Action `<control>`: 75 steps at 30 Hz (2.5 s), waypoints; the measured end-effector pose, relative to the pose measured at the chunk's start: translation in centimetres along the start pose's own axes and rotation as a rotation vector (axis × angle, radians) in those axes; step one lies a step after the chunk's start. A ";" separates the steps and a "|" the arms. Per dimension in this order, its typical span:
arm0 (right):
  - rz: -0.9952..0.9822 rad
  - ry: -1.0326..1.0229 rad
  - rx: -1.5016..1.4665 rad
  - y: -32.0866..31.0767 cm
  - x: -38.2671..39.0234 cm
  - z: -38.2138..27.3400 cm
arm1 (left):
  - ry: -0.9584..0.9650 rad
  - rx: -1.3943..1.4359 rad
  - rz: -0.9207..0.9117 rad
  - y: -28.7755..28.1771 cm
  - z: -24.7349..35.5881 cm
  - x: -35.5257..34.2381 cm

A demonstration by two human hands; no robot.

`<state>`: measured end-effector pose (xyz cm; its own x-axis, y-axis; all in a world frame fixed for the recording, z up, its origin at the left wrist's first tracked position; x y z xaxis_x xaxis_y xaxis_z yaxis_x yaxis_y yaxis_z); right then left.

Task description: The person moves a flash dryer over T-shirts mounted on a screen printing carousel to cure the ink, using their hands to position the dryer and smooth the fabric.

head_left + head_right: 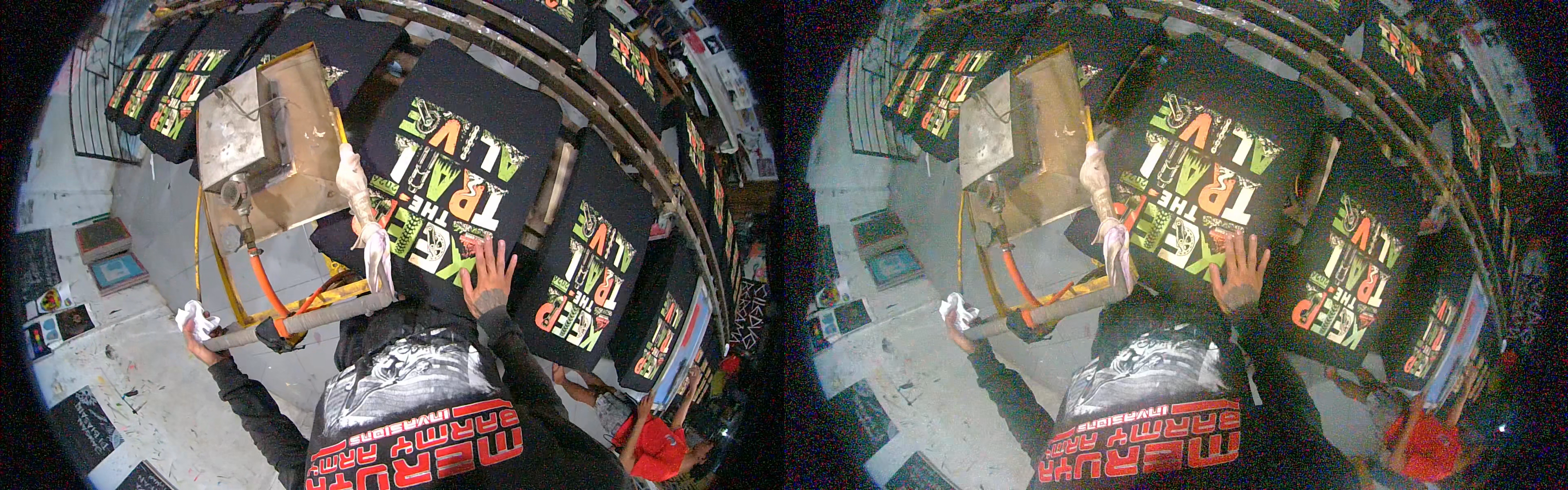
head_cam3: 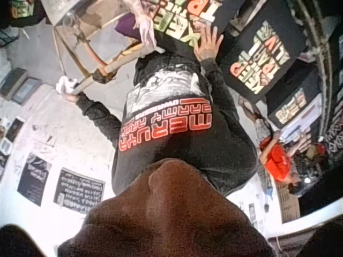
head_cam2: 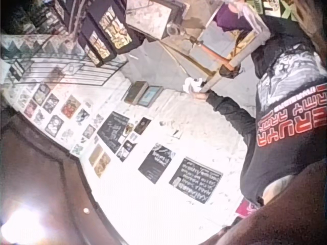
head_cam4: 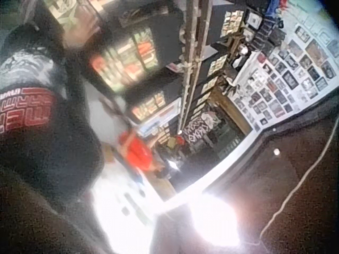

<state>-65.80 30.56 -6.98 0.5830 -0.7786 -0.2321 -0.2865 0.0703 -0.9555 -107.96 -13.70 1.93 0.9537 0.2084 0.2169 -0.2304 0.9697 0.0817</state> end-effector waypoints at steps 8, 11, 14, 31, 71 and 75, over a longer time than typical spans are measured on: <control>-0.059 -0.084 -0.097 0.9 -0.7 -1.6 | 0.058 -0.032 0.000 -0.7 -0.4 -1.1; -0.112 -0.206 -0.139 -0.1 -0.9 -2.5 | 0.065 -0.056 0.004 -0.9 -0.6 -0.8; -0.181 -0.312 -0.136 -0.1 0.6 -0.6 | 0.041 -0.056 0.050 -1.1 -0.1 -0.7; -0.054 -0.143 -0.154 0.2 -0.4 0.8 | 0.010 -0.078 0.144 0.3 -0.1 1.2; -0.348 -0.229 -0.967 -6.2 -11.6 -20.0 | 1.191 -0.766 -0.164 25.1 6.2 -1.3; -0.369 -0.215 -0.986 -6.0 -11.7 -19.9 | 1.229 -0.752 -0.185 25.4 6.5 -1.5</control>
<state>-86.02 26.82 5.12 0.8530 -0.5160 -0.0777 -0.4962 -0.7558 -0.4273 -116.48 9.80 10.04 0.6075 -0.3232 -0.7256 -0.3027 0.7504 -0.5877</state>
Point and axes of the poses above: each hand's wrist, its own x-axis away from the middle knuckle, its own y-axis out of the palm, z = x × y, the point moved 7 cm from there along -x, towards the middle knuckle, and after that the axes turned 14 degrees about z, right-handed, at the moved point
